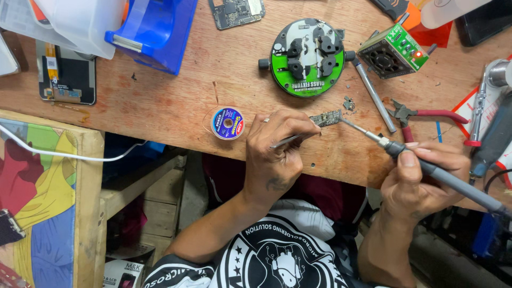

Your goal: The person uses a soldering iron and tweezers to apply solder to a small circuit board held in their left hand. They repeatedly touch the iron to various points on the board while feeding solder wire, then briefly lift the board to inspect it before continuing.

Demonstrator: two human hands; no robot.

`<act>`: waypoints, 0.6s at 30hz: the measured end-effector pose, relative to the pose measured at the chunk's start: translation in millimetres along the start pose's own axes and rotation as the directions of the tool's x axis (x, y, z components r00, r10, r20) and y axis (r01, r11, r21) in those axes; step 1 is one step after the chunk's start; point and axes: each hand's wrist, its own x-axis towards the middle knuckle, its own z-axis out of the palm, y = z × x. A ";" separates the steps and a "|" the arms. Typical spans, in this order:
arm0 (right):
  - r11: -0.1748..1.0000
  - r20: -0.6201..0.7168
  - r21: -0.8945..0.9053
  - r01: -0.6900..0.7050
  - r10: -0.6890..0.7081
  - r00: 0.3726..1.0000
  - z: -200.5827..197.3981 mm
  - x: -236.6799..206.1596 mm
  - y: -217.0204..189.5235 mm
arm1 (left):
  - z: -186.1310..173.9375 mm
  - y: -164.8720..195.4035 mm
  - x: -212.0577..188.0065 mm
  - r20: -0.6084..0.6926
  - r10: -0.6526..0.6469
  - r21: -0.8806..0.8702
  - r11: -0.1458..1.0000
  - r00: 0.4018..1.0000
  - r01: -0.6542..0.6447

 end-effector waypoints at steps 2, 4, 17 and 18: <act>1.000 0.024 -0.003 0.017 -0.017 1.000 -0.1 -1.0 0.0 | 1.1 -0.2 0.2 -0.008 0.004 0.019 1.000 1.000 -0.004; 1.000 0.030 -0.014 0.027 -0.027 0.999 -0.4 -2.4 -0.4 | 0.9 -0.7 0.6 -0.010 0.007 0.018 1.000 1.000 -0.007; 0.999 -0.007 -0.041 0.025 -0.025 1.000 2.4 -4.0 -2.3 | 0.4 -2.1 -0.4 -0.001 0.017 0.046 0.999 1.000 -0.017; 0.998 -0.007 -0.058 0.025 -0.025 1.000 2.8 -3.9 -2.8 | 1.1 -2.1 -0.6 -0.005 0.020 0.042 0.999 1.000 -0.020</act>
